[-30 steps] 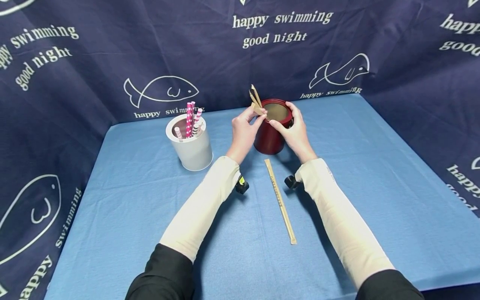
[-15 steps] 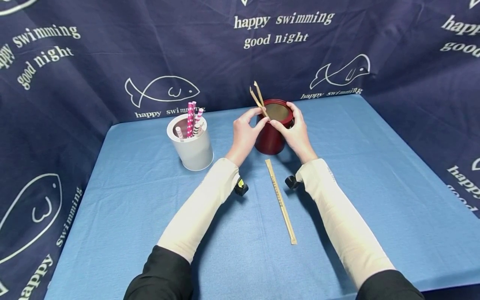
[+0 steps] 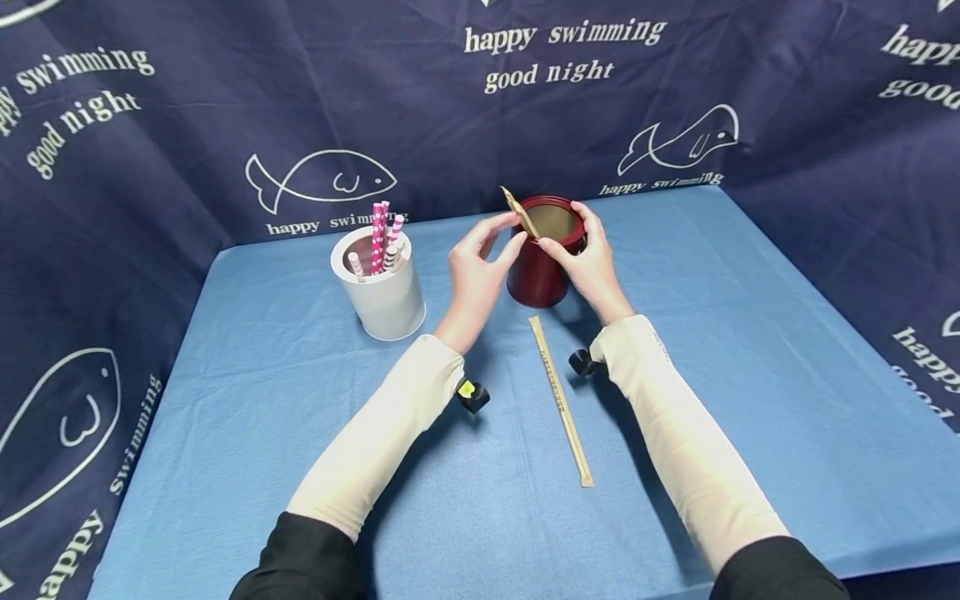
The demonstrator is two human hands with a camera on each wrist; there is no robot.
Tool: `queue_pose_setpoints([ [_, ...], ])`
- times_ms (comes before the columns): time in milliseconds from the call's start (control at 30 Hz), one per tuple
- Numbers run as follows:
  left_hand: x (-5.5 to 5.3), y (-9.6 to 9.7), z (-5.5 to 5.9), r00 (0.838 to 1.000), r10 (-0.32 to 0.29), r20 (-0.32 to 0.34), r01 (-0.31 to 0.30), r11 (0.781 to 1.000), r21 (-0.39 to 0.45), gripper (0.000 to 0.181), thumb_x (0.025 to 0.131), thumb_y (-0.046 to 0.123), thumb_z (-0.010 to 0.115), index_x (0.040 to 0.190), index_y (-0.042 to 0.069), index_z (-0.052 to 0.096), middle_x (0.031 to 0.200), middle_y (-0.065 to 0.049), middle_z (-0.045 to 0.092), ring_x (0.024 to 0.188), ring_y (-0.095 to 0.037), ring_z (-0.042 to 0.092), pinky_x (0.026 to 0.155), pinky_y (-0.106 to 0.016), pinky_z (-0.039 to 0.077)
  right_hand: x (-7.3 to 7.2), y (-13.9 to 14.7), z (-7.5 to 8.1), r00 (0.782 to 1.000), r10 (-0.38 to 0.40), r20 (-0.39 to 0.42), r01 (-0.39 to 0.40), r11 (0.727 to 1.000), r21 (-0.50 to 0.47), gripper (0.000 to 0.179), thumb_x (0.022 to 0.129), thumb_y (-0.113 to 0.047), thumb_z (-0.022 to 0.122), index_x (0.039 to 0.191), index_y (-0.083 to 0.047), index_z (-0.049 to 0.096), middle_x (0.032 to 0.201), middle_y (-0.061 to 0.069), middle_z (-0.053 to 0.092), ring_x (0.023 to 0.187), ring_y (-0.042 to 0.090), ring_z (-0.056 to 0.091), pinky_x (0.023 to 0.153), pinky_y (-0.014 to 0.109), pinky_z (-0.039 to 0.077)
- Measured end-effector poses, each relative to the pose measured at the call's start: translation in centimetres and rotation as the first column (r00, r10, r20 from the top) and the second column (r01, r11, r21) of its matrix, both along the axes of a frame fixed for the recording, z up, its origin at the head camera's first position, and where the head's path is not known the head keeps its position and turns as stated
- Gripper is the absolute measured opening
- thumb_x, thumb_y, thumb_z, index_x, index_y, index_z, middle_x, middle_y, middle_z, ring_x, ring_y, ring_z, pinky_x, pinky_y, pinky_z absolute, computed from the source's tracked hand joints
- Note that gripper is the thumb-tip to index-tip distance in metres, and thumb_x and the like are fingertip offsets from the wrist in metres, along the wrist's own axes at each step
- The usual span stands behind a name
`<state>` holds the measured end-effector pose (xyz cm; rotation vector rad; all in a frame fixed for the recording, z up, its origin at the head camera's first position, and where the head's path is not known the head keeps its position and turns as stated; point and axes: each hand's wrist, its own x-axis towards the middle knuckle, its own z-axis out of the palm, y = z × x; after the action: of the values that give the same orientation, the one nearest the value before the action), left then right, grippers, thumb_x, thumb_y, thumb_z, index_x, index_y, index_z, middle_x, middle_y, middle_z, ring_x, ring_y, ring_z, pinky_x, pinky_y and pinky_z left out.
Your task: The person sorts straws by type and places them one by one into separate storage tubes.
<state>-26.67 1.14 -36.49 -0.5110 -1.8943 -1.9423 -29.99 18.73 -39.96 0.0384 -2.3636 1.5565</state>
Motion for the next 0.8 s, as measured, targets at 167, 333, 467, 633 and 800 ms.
queue_pose_setpoints([
  [167,1.2,-0.2,-0.1,1.000,-0.005,0.005,0.005,1.000,0.025,0.024,0.087,0.006,0.069,0.109,-0.004,0.069,0.108,-0.019,0.071,0.104,-0.022,0.067,0.102,-0.022,0.047,0.0,0.0,0.0,1.000,0.006,0.007,-0.006,1.000,-0.015,0.077,0.084,-0.030,0.073,0.149,-0.016,0.034,0.152,0.007,0.037,0.133,0.022,0.041,0.113,0.038,0.035],
  [333,2.0,-0.3,-0.5,0.997,0.019,0.077,-0.019,1.000,0.006,0.018,0.086,0.008,0.070,0.099,-0.005,0.069,0.098,-0.020,0.070,0.093,-0.024,0.068,0.092,-0.031,0.055,0.0,0.1,0.0,1.000,0.009,0.015,-0.008,1.000,-0.020,0.078,0.084,-0.033,0.073,0.149,-0.017,0.033,0.152,0.006,0.036,0.133,0.022,0.041,0.113,0.037,0.035],
  [467,2.2,-0.4,-1.0,0.990,0.042,0.135,-0.037,0.999,-0.038,0.015,0.085,0.009,0.071,0.093,-0.004,0.068,0.091,-0.020,0.070,0.085,-0.024,0.067,0.082,-0.034,0.058,0.1,0.0,0.1,1.000,0.008,0.021,-0.008,1.000,-0.018,0.077,0.085,-0.033,0.073,0.149,-0.017,0.033,0.153,0.007,0.036,0.134,0.022,0.040,0.114,0.038,0.034],
  [633,2.3,-0.3,-1.6,0.984,0.060,0.169,-0.031,0.985,-0.169,0.016,0.085,0.014,0.072,0.091,0.001,0.068,0.087,-0.017,0.071,0.080,-0.024,0.066,0.071,-0.018,0.053,0.0,0.0,0.1,1.000,0.009,0.012,-0.008,0.999,-0.034,0.077,0.084,-0.030,0.073,0.149,-0.016,0.034,0.152,0.007,0.037,0.134,0.022,0.041,0.114,0.037,0.033],
  [800,2.2,-0.1,-2.2,0.979,0.054,0.196,0.002,0.961,-0.276,0.017,0.086,0.018,0.071,0.091,0.002,0.068,0.087,-0.015,0.071,0.077,-0.024,0.066,0.071,-0.017,0.050,0.0,0.0,0.2,1.000,0.005,0.010,-0.005,0.999,-0.036,0.077,0.084,-0.030,0.073,0.149,-0.016,0.034,0.152,0.007,0.037,0.134,0.022,0.041,0.114,0.037,0.033],
])
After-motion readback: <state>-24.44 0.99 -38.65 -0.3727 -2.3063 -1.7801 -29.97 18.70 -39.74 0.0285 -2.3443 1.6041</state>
